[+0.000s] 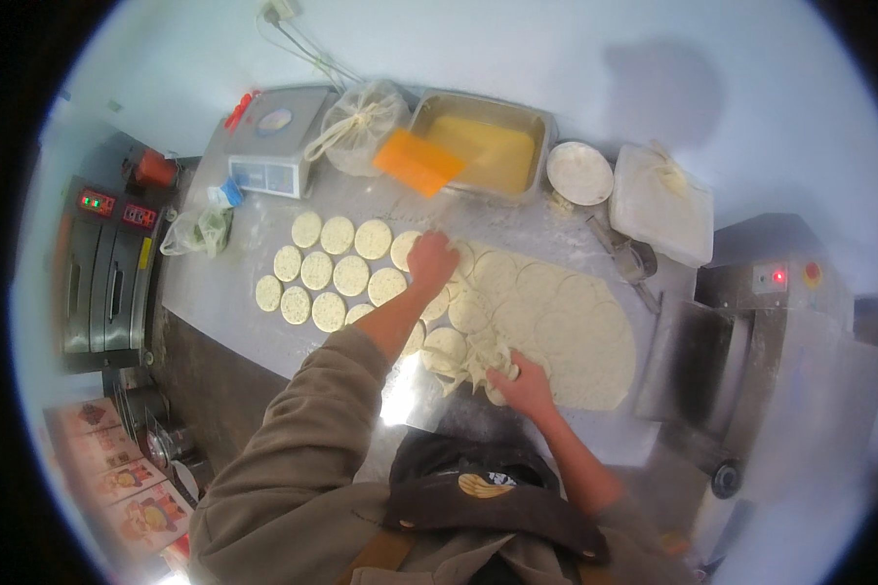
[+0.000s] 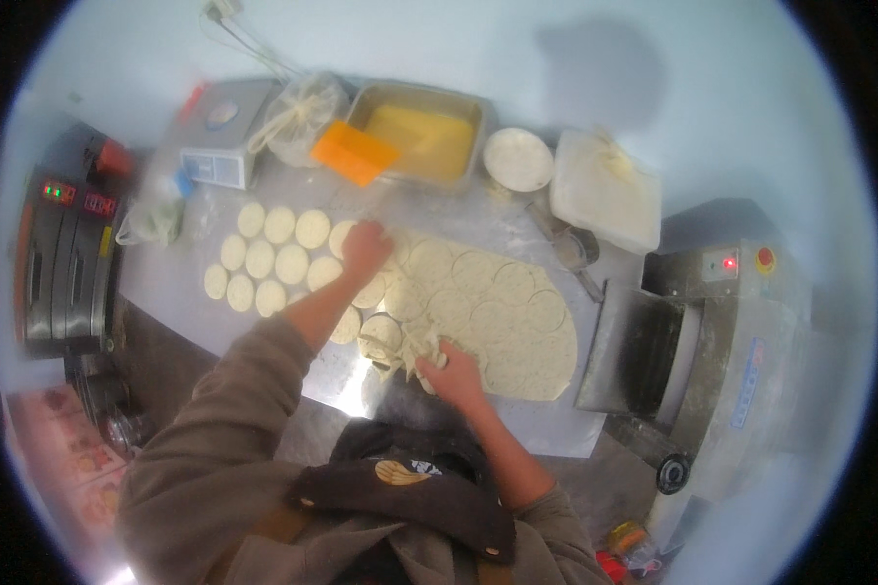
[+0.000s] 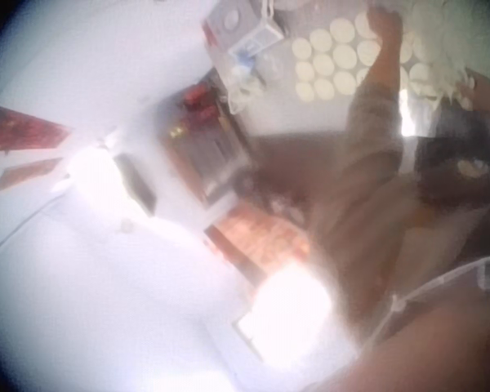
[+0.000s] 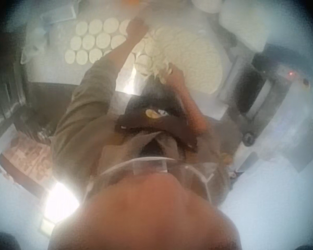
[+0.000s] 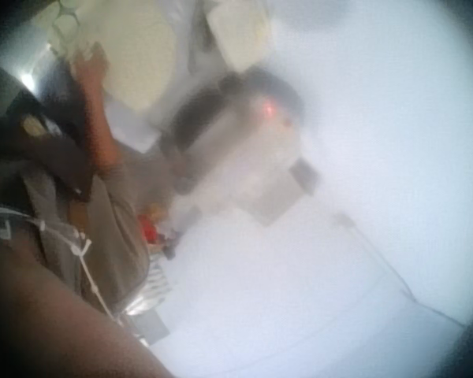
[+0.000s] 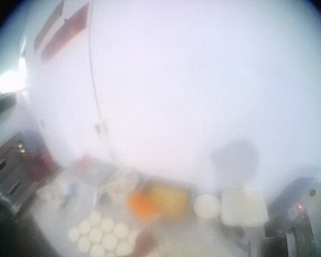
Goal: The person places baked buns into a plastic bag using tongs, then uses a round cutter to cut circular pieces from a large sheet of dough on a metal table. They remove the excess dough and place some cut pieces onto a digital scale.
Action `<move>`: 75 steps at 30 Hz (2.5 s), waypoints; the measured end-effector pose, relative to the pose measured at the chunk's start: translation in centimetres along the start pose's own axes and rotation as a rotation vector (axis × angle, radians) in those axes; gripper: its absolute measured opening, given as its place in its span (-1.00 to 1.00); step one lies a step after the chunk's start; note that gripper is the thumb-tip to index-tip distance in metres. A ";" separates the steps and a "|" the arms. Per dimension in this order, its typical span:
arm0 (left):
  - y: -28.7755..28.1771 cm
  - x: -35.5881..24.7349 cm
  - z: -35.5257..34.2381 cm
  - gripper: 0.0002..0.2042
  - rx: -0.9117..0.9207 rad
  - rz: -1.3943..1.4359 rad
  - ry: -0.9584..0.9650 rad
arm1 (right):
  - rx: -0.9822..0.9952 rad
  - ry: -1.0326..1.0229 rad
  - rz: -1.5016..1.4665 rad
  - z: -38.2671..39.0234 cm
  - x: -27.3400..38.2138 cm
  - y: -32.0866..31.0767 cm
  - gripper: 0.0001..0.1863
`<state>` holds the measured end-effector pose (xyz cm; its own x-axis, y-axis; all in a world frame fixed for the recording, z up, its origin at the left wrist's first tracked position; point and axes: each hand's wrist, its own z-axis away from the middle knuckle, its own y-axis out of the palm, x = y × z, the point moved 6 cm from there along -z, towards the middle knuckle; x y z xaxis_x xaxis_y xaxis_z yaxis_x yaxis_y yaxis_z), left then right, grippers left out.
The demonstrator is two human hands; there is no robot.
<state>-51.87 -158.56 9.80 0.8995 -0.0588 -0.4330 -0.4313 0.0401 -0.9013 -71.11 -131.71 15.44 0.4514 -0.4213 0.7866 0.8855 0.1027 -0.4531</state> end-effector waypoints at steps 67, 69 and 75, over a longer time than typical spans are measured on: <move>-5.2 -58.6 27.1 -0.83 0.629 1.510 0.525 | -1.225 -0.556 -0.693 24.4 -1.5 -51.4 -0.43; -2.0 -59.2 25.9 -0.77 0.591 1.316 0.605 | -1.226 -0.379 -0.447 21.6 -4.4 -50.3 -0.44; 10.6 -44.3 24.2 -0.45 0.696 0.449 0.757 | -0.627 0.322 0.217 11.6 -18.3 -38.7 0.02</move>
<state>-94.59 -131.34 19.66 0.2954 -0.4802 -0.8259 -0.3596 0.7451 -0.5618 -112.42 -117.50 23.43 0.4689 -0.7040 0.5334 0.5069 -0.2800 -0.8152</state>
